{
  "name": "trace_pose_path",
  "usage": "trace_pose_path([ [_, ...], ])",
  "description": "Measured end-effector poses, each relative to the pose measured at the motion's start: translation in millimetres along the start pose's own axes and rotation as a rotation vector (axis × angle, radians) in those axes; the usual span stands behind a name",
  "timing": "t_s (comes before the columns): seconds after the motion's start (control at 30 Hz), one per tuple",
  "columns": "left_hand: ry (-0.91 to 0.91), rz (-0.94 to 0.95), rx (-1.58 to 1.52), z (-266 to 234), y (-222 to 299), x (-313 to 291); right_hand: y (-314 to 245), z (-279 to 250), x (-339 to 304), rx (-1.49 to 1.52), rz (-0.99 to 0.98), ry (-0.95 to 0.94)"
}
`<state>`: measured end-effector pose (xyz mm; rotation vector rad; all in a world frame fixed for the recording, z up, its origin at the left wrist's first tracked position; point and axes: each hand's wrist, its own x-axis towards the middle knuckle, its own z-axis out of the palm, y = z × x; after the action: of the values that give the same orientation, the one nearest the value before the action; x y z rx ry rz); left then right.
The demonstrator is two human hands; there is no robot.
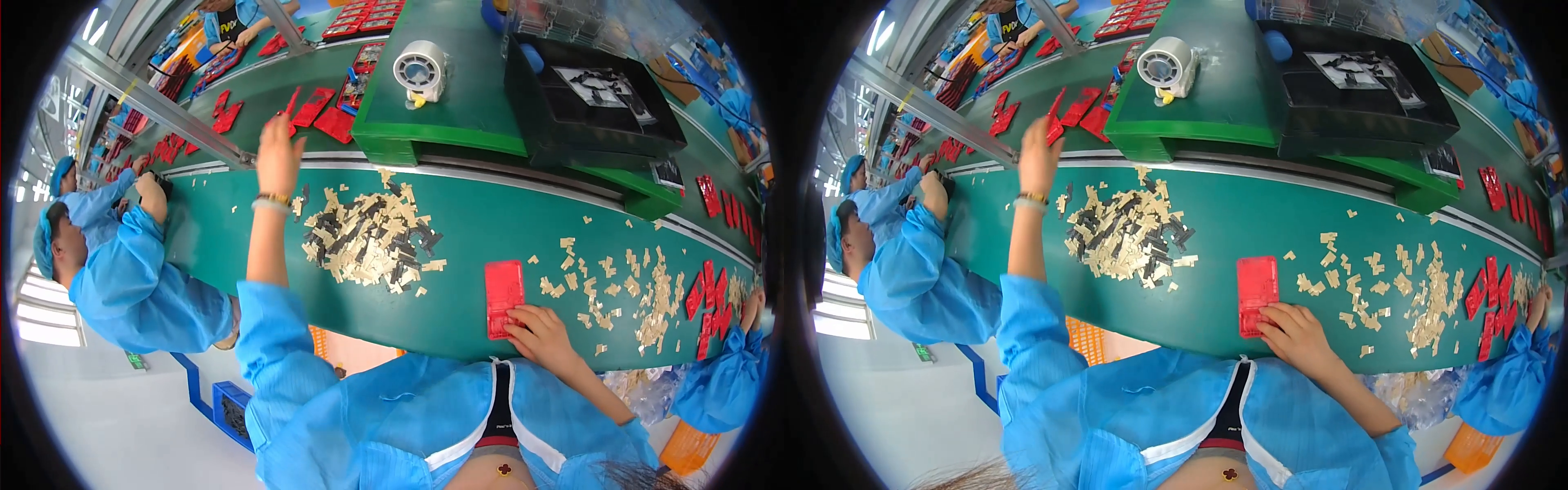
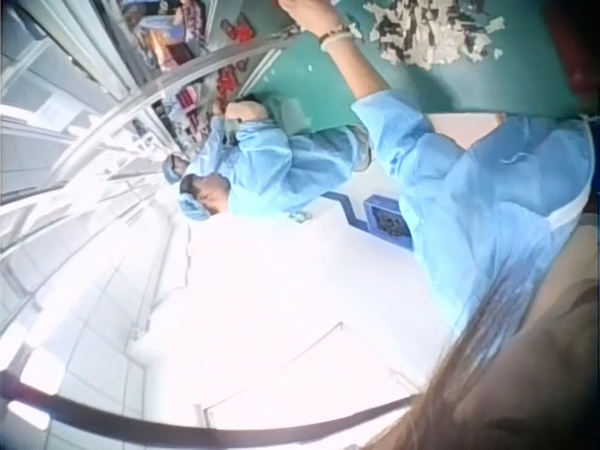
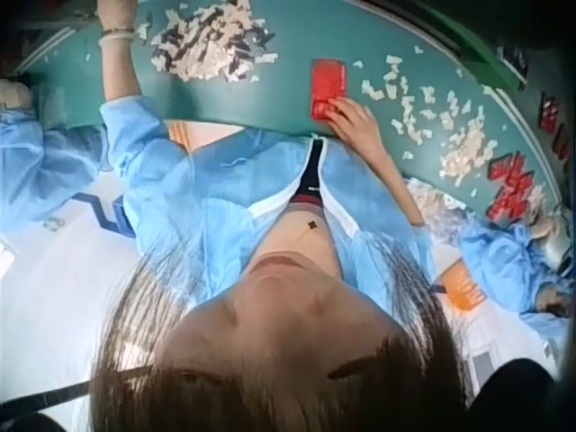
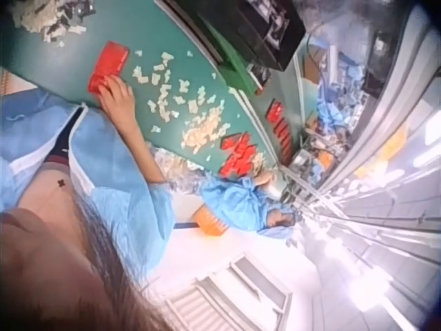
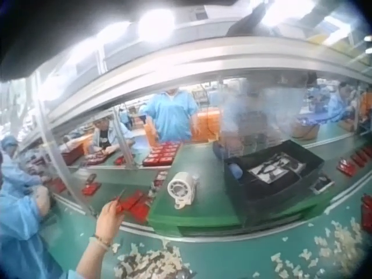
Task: The person assembles small electronic components by hand, inserting metal pieces into red plastic housings on a production line.
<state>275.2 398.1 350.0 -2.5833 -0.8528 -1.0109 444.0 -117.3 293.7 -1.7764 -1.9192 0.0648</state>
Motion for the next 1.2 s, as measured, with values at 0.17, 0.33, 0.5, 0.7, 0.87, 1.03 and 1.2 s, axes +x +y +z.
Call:
trace_pose_path([
  [0.17,-0.323,0.007,-0.11,98.8,30.0,-1.6,5.2,11.0,10.0,-0.012,0.025,-0.02],
  [0.33,-0.3,0.03,-0.041,103.9,32.9,-8.9,7.9,14.1,19.0,0.05,0.016,-0.01],
  [0.5,-0.001,-0.107,-0.156,16.5,55.4,-1.7,10.1,7.2,20.1,0.071,0.05,0.001],
  [0.7,-0.288,0.703,-0.685,-99.1,165.2,-109.0,19.2,3.7,38.5,0.179,0.174,0.059],
  [0.87,-0.36,0.414,-0.964,-84.0,187.5,-81.6,4.5,14.7,61.4,-0.073,0.068,-0.155],
  [1.03,0.112,-0.032,-0.286,92.6,-6.2,5.5,4.5,9.3,50.7,-0.105,0.071,-0.217],
  [1.2,-0.573,-0.309,0.28,149.4,-146.7,19.9,1.9,47.3,79.6,0.05,-0.041,-0.016],
])
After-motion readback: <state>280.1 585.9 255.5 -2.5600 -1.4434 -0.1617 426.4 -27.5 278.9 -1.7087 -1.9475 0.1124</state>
